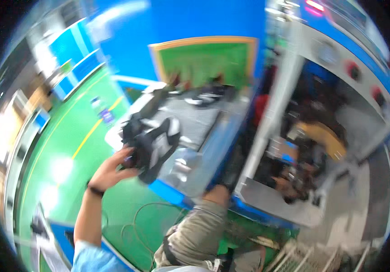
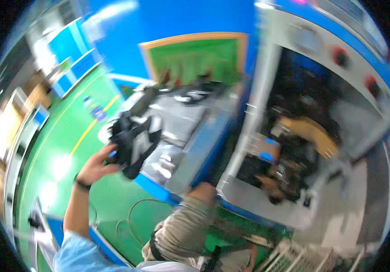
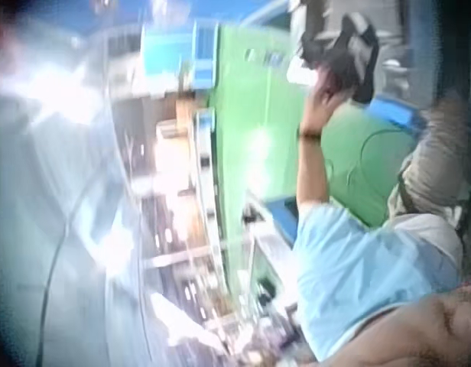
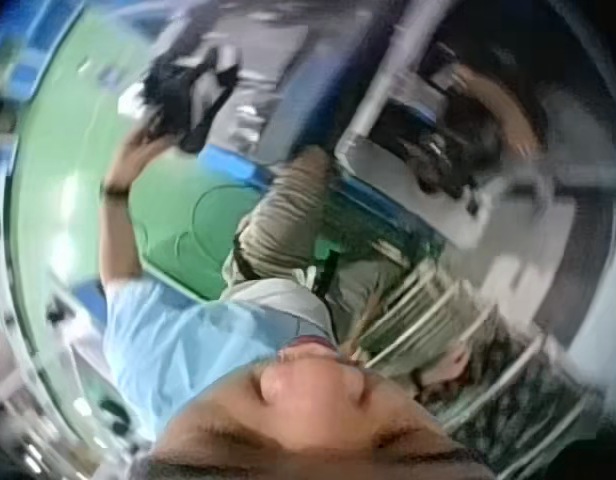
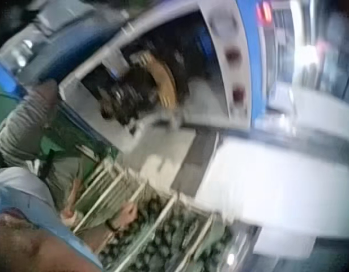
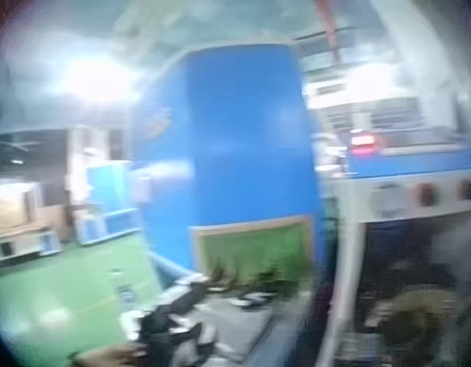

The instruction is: Operating a shoe lasting machine by inserting shoe lasts into uppers and placing them into the heat setter.

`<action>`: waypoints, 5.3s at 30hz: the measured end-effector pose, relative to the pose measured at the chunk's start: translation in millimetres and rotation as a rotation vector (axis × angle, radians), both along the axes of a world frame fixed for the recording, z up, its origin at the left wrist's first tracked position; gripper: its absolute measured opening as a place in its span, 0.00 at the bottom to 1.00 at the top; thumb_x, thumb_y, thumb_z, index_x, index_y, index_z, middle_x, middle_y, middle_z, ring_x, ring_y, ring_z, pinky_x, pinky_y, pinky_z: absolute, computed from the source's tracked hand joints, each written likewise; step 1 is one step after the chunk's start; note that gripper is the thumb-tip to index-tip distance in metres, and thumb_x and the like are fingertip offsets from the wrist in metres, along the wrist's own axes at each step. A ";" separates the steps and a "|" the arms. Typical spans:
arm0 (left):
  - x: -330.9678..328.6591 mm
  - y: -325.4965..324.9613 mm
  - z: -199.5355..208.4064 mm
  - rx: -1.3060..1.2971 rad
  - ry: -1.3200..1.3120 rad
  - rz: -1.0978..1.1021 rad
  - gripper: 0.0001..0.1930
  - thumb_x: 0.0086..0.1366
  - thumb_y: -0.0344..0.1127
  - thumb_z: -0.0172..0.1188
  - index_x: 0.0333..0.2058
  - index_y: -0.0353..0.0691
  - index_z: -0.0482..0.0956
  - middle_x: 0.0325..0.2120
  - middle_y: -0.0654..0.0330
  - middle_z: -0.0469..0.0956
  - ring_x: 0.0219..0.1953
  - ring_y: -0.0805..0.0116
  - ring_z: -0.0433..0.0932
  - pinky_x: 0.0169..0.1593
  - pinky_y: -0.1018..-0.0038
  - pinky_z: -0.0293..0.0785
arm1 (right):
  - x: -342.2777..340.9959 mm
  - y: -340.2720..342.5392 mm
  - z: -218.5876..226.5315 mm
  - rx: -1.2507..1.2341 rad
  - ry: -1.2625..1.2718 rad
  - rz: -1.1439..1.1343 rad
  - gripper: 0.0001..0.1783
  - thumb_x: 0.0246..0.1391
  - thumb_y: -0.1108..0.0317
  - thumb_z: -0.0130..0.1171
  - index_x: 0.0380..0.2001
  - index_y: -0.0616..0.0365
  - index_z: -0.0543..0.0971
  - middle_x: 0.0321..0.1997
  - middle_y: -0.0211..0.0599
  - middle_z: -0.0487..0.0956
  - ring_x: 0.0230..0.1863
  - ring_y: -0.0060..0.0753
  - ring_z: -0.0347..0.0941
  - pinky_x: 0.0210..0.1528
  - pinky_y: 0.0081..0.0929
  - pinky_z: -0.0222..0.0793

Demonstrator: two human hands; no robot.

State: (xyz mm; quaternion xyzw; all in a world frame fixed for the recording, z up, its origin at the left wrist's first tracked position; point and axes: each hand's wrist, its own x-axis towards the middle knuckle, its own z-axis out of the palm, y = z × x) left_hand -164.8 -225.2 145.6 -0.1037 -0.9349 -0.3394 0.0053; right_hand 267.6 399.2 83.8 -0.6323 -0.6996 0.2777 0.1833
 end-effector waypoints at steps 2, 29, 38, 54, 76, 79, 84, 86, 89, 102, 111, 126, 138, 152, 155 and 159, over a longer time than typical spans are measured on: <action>-47.5 -15.6 0.0 -0.403 -0.001 -0.033 0.18 0.56 0.46 0.69 0.30 0.34 0.80 0.53 0.46 0.77 0.62 0.48 0.67 0.67 0.58 0.59 | -9.6 -9.0 -32.7 -0.031 0.056 0.248 0.26 0.69 0.50 0.49 0.60 0.55 0.75 0.52 0.49 0.81 0.49 0.45 0.77 0.53 0.41 0.73; 554.4 -294.8 -3.1 -0.642 0.126 1.154 0.20 0.46 0.52 0.74 0.25 0.39 0.86 0.29 0.48 0.79 0.36 0.49 0.79 0.41 0.60 0.77 | -212.6 -215.0 -101.9 -0.022 0.095 1.590 0.20 0.64 0.57 0.59 0.55 0.53 0.79 0.33 0.39 0.84 0.31 0.30 0.77 0.36 0.28 0.73; 745.4 -396.0 17.3 -0.841 -0.312 1.882 0.16 0.54 0.43 0.61 0.36 0.37 0.86 0.38 0.44 0.83 0.46 0.44 0.80 0.53 0.57 0.75 | -227.6 -211.8 -109.4 -0.027 -0.093 1.673 0.22 0.65 0.57 0.58 0.59 0.50 0.76 0.36 0.39 0.84 0.33 0.30 0.77 0.39 0.30 0.73; 489.2 -442.1 -99.7 -0.574 0.054 1.771 0.18 0.61 0.40 0.52 0.41 0.32 0.81 0.41 0.38 0.80 0.48 0.41 0.78 0.52 0.53 0.72 | -194.8 -253.9 -76.3 -0.112 -0.097 1.541 0.21 0.64 0.59 0.57 0.52 0.62 0.79 0.47 0.50 0.83 0.44 0.44 0.80 0.49 0.35 0.73; -335.5 170.8 -126.5 -0.244 0.226 0.170 0.36 0.44 0.47 0.76 0.50 0.39 0.71 0.48 0.49 0.76 0.55 0.48 0.73 0.57 0.55 0.70 | -131.0 -205.4 -131.1 -0.168 -0.290 1.065 0.26 0.62 0.61 0.61 0.60 0.62 0.74 0.49 0.49 0.81 0.47 0.44 0.78 0.52 0.41 0.72; -252.9 139.4 -88.0 -0.302 0.453 0.055 0.34 0.45 0.42 0.75 0.48 0.37 0.70 0.45 0.49 0.76 0.53 0.49 0.73 0.54 0.54 0.71 | -190.6 -218.5 -90.7 -0.550 -0.142 1.029 0.24 0.63 0.65 0.60 0.59 0.63 0.74 0.46 0.46 0.82 0.35 0.34 0.75 0.41 0.36 0.73; -76.6 125.7 -32.7 0.797 -0.302 -0.091 0.33 0.52 0.36 0.76 0.53 0.30 0.69 0.46 0.52 0.80 0.46 0.61 0.81 0.50 0.65 0.78 | -240.9 -239.1 -77.9 -0.710 0.946 1.326 0.44 0.66 0.64 0.57 0.76 0.54 0.43 0.57 0.37 0.74 0.37 0.26 0.70 0.40 0.26 0.69; -1.8 130.0 -36.2 0.833 -0.619 -0.131 0.33 0.53 0.32 0.75 0.55 0.31 0.70 0.47 0.56 0.80 0.47 0.68 0.79 0.53 0.68 0.76 | -257.9 -251.0 -60.6 -0.610 1.105 1.412 0.50 0.64 0.66 0.60 0.75 0.58 0.37 0.71 0.43 0.60 0.61 0.38 0.65 0.62 0.36 0.60; 93.4 180.2 -86.6 0.819 -0.570 -0.289 0.30 0.56 0.41 0.72 0.54 0.32 0.73 0.44 0.59 0.80 0.46 0.67 0.78 0.51 0.68 0.75 | -264.3 -277.3 -12.8 -0.535 1.185 1.281 0.52 0.60 0.66 0.62 0.74 0.63 0.38 0.74 0.46 0.55 0.71 0.41 0.56 0.70 0.38 0.51; 151.2 267.0 -82.9 0.513 0.299 -0.648 0.14 0.70 0.36 0.48 0.28 0.33 0.74 0.27 0.49 0.77 0.32 0.50 0.79 0.37 0.61 0.76 | -184.8 -156.5 -5.3 -0.868 1.129 0.507 0.45 0.41 0.69 0.62 0.67 0.64 0.64 0.51 0.41 0.78 0.45 0.35 0.77 0.51 0.30 0.74; 124.6 273.4 -118.2 0.510 -0.763 -0.480 0.21 0.68 0.50 0.56 0.37 0.33 0.79 0.26 0.50 0.80 0.30 0.59 0.80 0.39 0.66 0.75 | -292.7 -81.8 153.9 0.030 0.674 1.072 0.46 0.42 0.75 0.68 0.67 0.66 0.64 0.58 0.42 0.77 0.55 0.26 0.73 0.59 0.25 0.66; 92.8 269.1 -117.7 0.360 -0.875 -0.538 0.20 0.68 0.49 0.56 0.37 0.35 0.81 0.24 0.50 0.81 0.29 0.57 0.81 0.36 0.65 0.76 | -430.7 -39.5 164.2 0.503 -0.062 1.216 0.44 0.42 0.53 0.61 0.63 0.64 0.68 0.42 0.70 0.78 0.48 0.63 0.77 0.52 0.42 0.71; 134.5 260.9 -90.3 0.363 -0.656 -0.621 0.20 0.69 0.48 0.54 0.37 0.33 0.80 0.24 0.46 0.78 0.27 0.53 0.79 0.33 0.63 0.73 | -402.9 -57.8 153.2 0.652 -0.015 0.948 0.47 0.49 0.51 0.60 0.73 0.43 0.56 0.42 0.68 0.76 0.44 0.69 0.75 0.49 0.51 0.71; 133.5 284.1 -54.3 1.510 -1.520 -0.805 0.39 0.70 0.65 0.47 0.66 0.38 0.59 0.55 0.51 0.75 0.58 0.54 0.74 0.62 0.57 0.68 | -157.3 -170.7 99.6 0.806 -0.021 1.180 0.35 0.39 0.63 0.72 0.56 0.34 0.78 0.49 0.58 0.73 0.43 0.58 0.77 0.39 0.45 0.77; 125.7 304.6 -51.4 1.402 -1.711 -0.704 0.38 0.70 0.66 0.46 0.63 0.38 0.65 0.56 0.50 0.75 0.58 0.58 0.75 0.63 0.59 0.67 | -151.0 -172.1 109.3 0.698 -0.038 1.496 0.36 0.41 0.57 0.74 0.58 0.35 0.77 0.58 0.53 0.72 0.51 0.55 0.77 0.51 0.44 0.76; 130.7 286.6 -76.9 0.940 -1.259 -0.582 0.34 0.71 0.64 0.46 0.51 0.34 0.76 0.39 0.57 0.82 0.40 0.64 0.81 0.43 0.66 0.76 | -197.7 -138.8 100.9 -0.541 1.058 1.044 0.43 0.57 0.47 0.63 0.66 0.65 0.63 0.69 0.54 0.61 0.55 0.56 0.75 0.60 0.48 0.71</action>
